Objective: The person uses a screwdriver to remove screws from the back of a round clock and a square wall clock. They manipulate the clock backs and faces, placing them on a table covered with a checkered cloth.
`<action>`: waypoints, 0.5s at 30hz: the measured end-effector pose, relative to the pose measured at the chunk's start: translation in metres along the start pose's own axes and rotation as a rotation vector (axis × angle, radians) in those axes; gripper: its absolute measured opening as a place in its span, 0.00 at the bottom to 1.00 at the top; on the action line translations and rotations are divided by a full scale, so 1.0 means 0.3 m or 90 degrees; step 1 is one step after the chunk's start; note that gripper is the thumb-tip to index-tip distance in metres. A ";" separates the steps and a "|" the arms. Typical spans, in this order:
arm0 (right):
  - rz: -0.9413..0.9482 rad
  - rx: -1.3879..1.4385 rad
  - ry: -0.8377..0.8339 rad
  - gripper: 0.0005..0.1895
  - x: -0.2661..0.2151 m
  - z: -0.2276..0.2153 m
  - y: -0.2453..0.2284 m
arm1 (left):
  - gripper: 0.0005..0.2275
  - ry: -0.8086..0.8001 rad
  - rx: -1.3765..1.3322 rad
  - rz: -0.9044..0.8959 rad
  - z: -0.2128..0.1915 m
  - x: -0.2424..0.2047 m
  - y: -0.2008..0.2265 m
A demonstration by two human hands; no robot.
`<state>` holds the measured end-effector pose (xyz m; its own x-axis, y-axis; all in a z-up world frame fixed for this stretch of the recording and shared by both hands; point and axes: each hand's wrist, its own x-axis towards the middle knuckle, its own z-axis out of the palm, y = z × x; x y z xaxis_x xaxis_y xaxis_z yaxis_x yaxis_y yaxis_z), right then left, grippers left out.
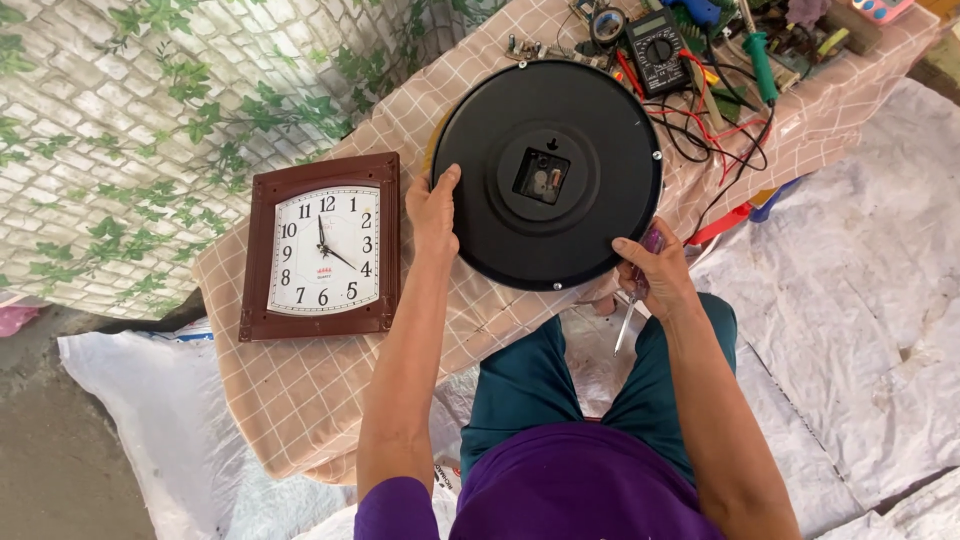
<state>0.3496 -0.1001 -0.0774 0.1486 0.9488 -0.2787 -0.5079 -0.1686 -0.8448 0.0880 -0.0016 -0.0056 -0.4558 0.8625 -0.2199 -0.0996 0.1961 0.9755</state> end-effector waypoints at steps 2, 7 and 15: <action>-0.005 -0.003 0.002 0.15 0.006 -0.018 0.014 | 0.15 0.001 -0.002 0.000 -0.009 -0.013 0.010; -0.032 -0.047 0.041 0.16 -0.015 -0.010 0.083 | 0.17 -0.006 -0.012 0.006 -0.041 0.013 -0.019; 0.068 -0.027 0.011 0.19 -0.165 0.078 0.149 | 0.22 0.047 0.093 -0.035 -0.302 -0.106 -0.036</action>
<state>0.2998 -0.1485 -0.0906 0.1095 0.9202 -0.3758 -0.4848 -0.2806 -0.8284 0.0236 -0.0733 -0.0089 -0.5181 0.8127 -0.2665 0.0012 0.3123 0.9500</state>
